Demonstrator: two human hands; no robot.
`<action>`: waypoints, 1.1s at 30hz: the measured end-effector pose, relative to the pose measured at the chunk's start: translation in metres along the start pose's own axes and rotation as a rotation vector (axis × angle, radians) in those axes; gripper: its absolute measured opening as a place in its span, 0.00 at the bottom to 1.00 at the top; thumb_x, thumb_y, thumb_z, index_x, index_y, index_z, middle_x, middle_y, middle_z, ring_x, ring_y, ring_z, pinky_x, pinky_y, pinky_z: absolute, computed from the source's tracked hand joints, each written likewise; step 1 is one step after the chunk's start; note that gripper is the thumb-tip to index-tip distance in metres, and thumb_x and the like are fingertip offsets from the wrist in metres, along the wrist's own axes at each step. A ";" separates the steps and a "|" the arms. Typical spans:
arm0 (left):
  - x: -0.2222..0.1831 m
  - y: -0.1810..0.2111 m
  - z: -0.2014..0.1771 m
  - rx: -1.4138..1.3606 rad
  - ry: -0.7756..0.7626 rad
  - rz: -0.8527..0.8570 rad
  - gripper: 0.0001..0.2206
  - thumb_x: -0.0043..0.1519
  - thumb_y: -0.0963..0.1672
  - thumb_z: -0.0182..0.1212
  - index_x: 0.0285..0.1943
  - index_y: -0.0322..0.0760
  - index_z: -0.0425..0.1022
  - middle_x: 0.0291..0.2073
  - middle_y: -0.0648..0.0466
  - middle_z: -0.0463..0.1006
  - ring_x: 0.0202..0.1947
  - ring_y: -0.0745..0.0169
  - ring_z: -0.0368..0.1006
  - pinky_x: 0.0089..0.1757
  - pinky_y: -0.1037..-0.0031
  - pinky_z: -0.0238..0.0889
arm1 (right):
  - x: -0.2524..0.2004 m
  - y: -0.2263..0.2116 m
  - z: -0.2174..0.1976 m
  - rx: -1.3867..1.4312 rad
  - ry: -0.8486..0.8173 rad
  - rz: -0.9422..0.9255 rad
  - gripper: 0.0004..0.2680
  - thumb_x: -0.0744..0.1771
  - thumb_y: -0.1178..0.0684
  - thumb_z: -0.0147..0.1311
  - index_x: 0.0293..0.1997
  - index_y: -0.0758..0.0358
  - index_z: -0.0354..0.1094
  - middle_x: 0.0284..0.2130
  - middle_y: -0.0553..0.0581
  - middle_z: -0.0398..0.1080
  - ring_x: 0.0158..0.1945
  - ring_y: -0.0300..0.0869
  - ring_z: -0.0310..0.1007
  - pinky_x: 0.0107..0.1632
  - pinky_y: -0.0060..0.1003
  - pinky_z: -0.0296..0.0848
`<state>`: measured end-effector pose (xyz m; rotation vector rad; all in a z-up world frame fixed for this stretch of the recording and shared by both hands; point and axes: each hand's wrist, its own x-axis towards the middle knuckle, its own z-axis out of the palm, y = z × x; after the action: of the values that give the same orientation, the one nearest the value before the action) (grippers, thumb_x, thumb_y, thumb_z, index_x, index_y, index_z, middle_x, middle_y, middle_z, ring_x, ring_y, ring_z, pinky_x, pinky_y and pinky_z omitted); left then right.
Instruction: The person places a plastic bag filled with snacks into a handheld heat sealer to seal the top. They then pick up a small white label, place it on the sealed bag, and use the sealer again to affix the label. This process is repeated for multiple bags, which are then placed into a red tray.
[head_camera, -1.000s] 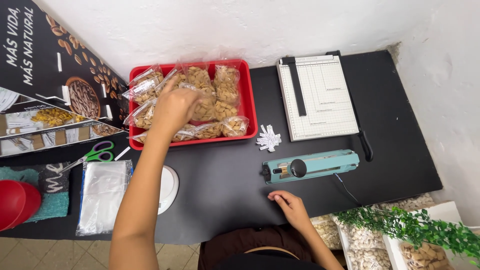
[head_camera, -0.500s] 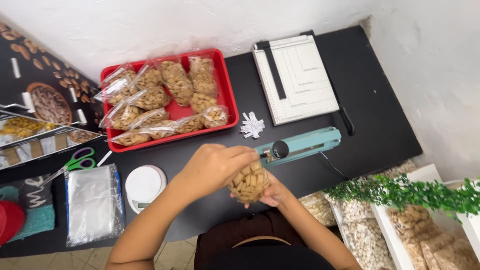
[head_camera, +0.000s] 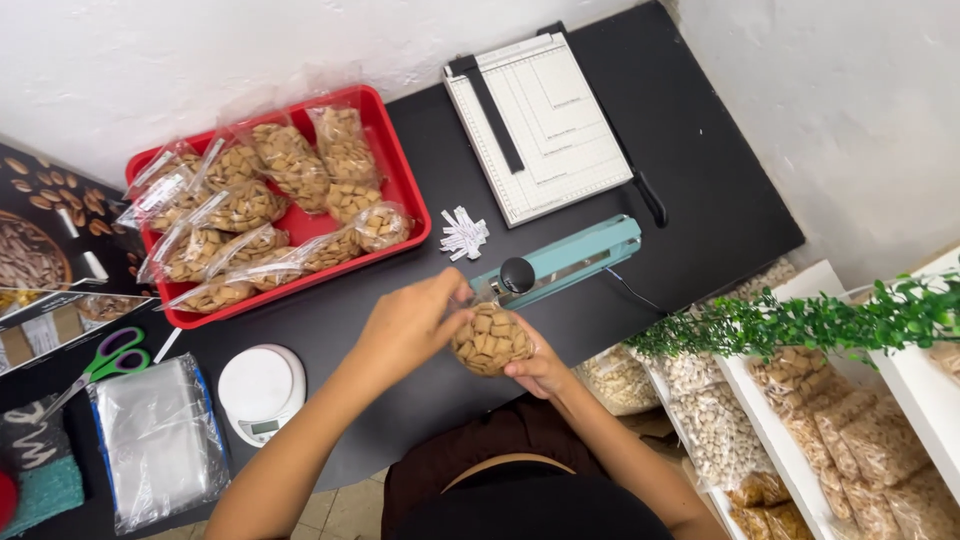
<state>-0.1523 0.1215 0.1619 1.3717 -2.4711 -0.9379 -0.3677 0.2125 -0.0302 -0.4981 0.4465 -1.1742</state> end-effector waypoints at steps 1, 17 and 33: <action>0.002 -0.004 0.000 0.000 -0.005 0.004 0.13 0.61 0.51 0.63 0.48 0.50 0.66 0.37 0.57 0.81 0.43 0.48 0.80 0.39 0.60 0.72 | -0.003 0.003 -0.007 0.001 0.005 -0.004 0.40 0.53 0.68 0.68 0.73 0.64 0.49 0.62 0.74 0.64 0.62 0.63 0.67 0.58 0.62 0.72; 0.028 -0.009 0.001 -0.280 -0.131 0.075 0.10 0.62 0.45 0.61 0.50 0.41 0.82 0.50 0.50 0.83 0.45 0.44 0.81 0.44 0.58 0.73 | -0.020 0.007 -0.015 -0.054 0.172 -0.038 0.38 0.53 0.70 0.68 0.70 0.65 0.54 0.60 0.70 0.66 0.62 0.58 0.68 0.60 0.54 0.72; 0.069 -0.073 0.117 -0.706 0.026 -0.186 0.06 0.60 0.37 0.62 0.43 0.28 0.83 0.28 0.43 0.81 0.26 0.56 0.82 0.30 0.75 0.77 | -0.035 0.027 -0.058 0.134 0.319 0.085 0.29 0.61 0.60 0.62 0.71 0.54 0.55 0.60 0.66 0.68 0.60 0.59 0.72 0.58 0.63 0.73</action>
<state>-0.1896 0.0895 0.0153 1.3293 -1.7214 -1.6072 -0.3923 0.2453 -0.0903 -0.1734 0.6514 -1.1959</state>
